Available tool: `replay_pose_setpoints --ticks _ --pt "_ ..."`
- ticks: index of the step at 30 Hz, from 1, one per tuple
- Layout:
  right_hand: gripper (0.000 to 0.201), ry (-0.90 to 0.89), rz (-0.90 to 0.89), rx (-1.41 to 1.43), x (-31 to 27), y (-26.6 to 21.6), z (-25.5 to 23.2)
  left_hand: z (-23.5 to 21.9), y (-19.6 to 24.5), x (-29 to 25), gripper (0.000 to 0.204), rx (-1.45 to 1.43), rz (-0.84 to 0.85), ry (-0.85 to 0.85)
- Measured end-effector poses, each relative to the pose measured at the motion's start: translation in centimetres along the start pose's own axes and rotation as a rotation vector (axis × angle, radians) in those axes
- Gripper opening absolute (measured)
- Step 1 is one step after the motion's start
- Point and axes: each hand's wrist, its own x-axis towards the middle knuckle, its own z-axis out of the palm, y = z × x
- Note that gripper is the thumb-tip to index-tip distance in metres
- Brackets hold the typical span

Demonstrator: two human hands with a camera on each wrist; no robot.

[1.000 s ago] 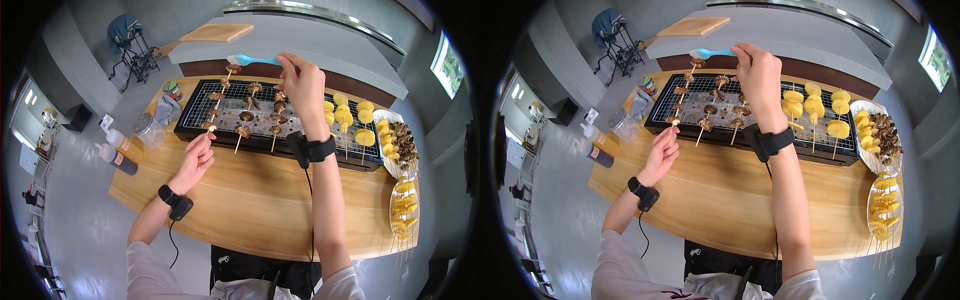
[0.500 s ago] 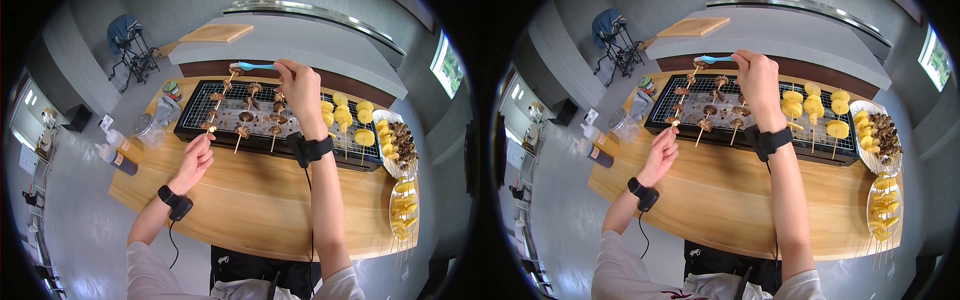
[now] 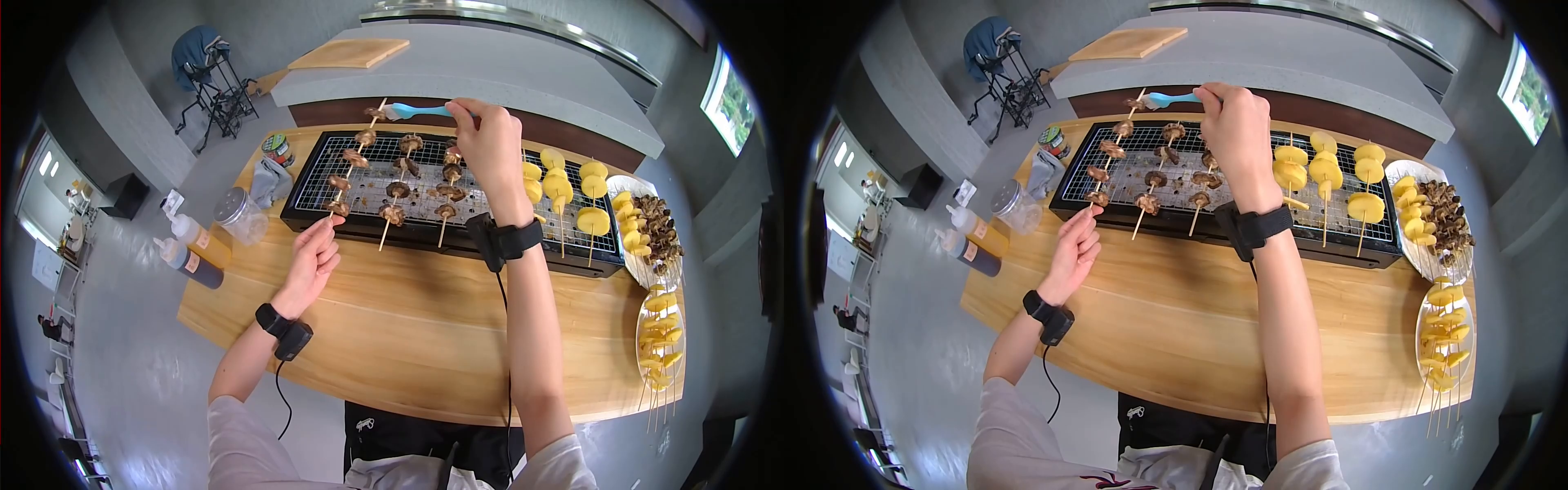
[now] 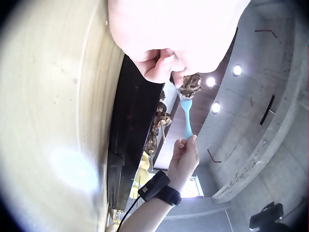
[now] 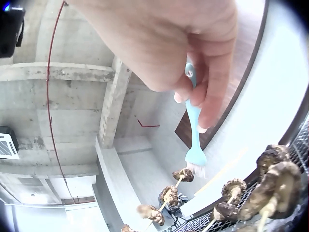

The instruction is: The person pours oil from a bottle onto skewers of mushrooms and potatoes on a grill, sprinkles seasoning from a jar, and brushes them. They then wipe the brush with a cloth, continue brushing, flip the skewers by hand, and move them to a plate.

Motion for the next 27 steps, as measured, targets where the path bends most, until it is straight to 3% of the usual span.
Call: replay_pose_setpoints --ticks 10,17,20,22,27 --pt "0.015 0.002 -0.082 0.03 -0.1 -2.5 -0.4 0.2 0.1 -0.1 0.026 0.061 0.014 0.029" --pt "0.016 -0.037 -0.031 0.082 -0.3 -3.3 -0.2 0.0 -0.1 -0.2 0.025 0.074 0.023 0.032" --pt "0.017 0.019 -0.127 0.048 -0.3 -2.6 0.0 0.2 0.0 -0.2 0.024 0.064 0.022 0.044" --pt "0.02 -0.058 0.068 0.074 -0.5 -2.9 -0.5 0.1 0.0 -0.1 0.024 0.059 0.022 0.046" --pt "0.023 -0.06 0.095 0.017 -0.3 -1.7 -0.5 0.2 0.0 -0.2 0.023 0.052 0.023 0.048"
